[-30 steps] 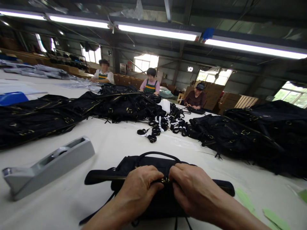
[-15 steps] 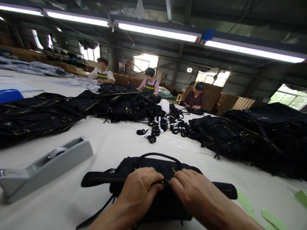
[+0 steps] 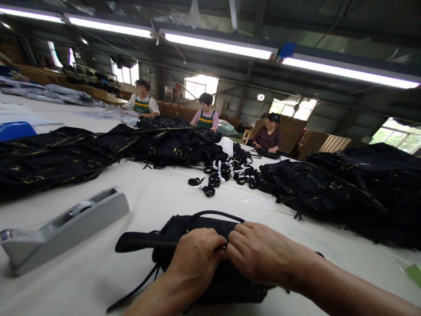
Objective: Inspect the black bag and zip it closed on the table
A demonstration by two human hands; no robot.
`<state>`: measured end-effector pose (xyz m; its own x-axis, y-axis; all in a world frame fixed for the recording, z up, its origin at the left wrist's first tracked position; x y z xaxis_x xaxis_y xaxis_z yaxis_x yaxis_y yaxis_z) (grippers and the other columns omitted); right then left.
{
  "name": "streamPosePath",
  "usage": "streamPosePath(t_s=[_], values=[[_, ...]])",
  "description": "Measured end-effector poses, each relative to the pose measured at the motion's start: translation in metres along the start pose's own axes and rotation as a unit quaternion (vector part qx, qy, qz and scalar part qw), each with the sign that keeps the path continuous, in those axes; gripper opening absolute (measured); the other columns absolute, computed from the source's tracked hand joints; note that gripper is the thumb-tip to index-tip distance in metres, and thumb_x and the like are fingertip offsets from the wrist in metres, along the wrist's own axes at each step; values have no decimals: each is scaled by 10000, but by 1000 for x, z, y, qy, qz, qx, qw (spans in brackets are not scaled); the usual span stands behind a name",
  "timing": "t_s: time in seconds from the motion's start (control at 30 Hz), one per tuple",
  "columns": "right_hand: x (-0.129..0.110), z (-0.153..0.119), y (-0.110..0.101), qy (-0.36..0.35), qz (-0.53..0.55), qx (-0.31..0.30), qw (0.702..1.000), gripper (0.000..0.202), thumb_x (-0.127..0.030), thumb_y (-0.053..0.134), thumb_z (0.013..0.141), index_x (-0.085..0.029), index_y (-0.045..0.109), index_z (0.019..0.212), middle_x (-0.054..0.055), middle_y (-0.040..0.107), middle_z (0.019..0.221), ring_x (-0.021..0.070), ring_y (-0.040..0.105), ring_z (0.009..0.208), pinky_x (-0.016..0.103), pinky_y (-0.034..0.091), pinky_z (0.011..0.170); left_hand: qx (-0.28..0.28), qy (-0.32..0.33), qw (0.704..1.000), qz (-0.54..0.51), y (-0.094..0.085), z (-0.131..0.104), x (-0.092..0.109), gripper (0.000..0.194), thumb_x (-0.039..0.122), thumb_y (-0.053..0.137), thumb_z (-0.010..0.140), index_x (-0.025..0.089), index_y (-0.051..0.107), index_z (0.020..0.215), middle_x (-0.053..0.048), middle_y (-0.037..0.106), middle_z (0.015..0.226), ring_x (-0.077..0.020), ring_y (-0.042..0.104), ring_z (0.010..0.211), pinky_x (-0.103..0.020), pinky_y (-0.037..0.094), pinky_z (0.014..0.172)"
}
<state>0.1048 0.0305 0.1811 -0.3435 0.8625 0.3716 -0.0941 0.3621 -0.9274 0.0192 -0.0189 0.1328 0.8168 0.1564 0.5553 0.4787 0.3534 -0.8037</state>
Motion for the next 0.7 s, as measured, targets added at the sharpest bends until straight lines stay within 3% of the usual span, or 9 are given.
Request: streamPosePath(t_s=[0.13, 0.23, 0.27, 0.37, 0.47, 0.53, 0.6, 0.63, 0.7], values=[[17, -17, 3, 130, 178, 8, 975, 161, -168, 572, 882, -150, 570, 1042, 61, 639, 939, 189, 583, 797, 285, 434, 664, 14, 32, 999, 17, 3, 0, -2, 50, 201, 635, 825, 232, 670, 843, 12, 684, 838, -204, 615, 833, -346, 458, 768], [25, -30, 16, 241, 259, 28, 935, 739, -351, 773, 717, -140, 413, 1328, 129, 581, 1218, 250, 567, 1053, 321, 449, 863, 57, 78, 995, 41, 5, 2, 0, 116, 154, 648, 805, 237, 650, 886, 13, 677, 847, -210, 597, 821, -353, 463, 751], [25, -31, 25, 259, 249, 3, 933, 700, -341, 771, 715, -134, 445, 1298, 135, 604, 1180, 264, 580, 1031, 329, 452, 851, 73, 102, 990, 59, 5, 4, 2, 88, 153, 632, 816, 229, 639, 860, 9, 665, 821, -208, 588, 791, -353, 463, 730], [29, -29, 40, 291, 174, -74, 938, 122, -166, 577, 833, -154, 599, 953, 79, 663, 823, 223, 618, 737, 287, 427, 652, 137, 196, 961, 138, -8, 5, 14, 102, 193, 558, 879, 205, 596, 785, -4, 617, 740, -200, 559, 727, -375, 460, 747], [53, -40, 20, 346, 150, -32, 926, 96, -176, 503, 878, -174, 581, 821, 48, 621, 709, 190, 573, 631, 265, 364, 577, 273, 234, 914, 186, -47, 0, 12, 119, 233, 570, 887, 188, 587, 996, -52, 638, 947, -236, 567, 968, -427, 393, 977], [74, -61, 0, 387, 212, 15, 898, 147, -256, 510, 894, -183, 566, 779, 24, 603, 688, 179, 558, 626, 255, 369, 575, 397, 191, 886, 147, -79, -5, -8, 355, 267, 626, 853, 190, 519, 1183, -94, 580, 1164, -276, 481, 1176, -454, 301, 1083], [88, -83, -7, 404, 342, 42, 847, 193, -328, 487, 914, -190, 578, 815, 13, 625, 737, 184, 588, 675, 245, 413, 594, 485, 99, 869, 8, -96, -7, -45, 537, 336, 647, 826, 211, 430, 1300, -115, 467, 1326, -298, 401, 1269, -469, 284, 1097], [90, -92, -4, 406, 409, 46, 816, 216, -363, 467, 925, -195, 593, 875, 16, 648, 796, 196, 614, 725, 247, 442, 616, 478, 44, 870, -107, -91, -2, -68, 608, 368, 654, 810, 235, 384, 1339, -107, 412, 1381, -296, 381, 1287, -468, 292, 1092], [88, -107, 17, 415, 480, 32, 772, 259, -400, 457, 923, -197, 615, 955, 30, 679, 900, 230, 644, 823, 270, 489, 676, 342, -58, 868, -355, -51, 19, -103, 695, 381, 707, 738, 274, 383, 1344, -82, 410, 1400, -284, 420, 1251, -441, 343, 1048]])
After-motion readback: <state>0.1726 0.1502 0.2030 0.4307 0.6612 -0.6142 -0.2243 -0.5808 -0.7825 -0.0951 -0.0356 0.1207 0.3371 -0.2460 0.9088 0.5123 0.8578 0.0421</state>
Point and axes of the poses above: each hand's wrist, its own z-axis towards the middle knuckle, its own y-axis out of the palm, x = y × z, the point moved 6 cm from there along z, towards the middle knuckle
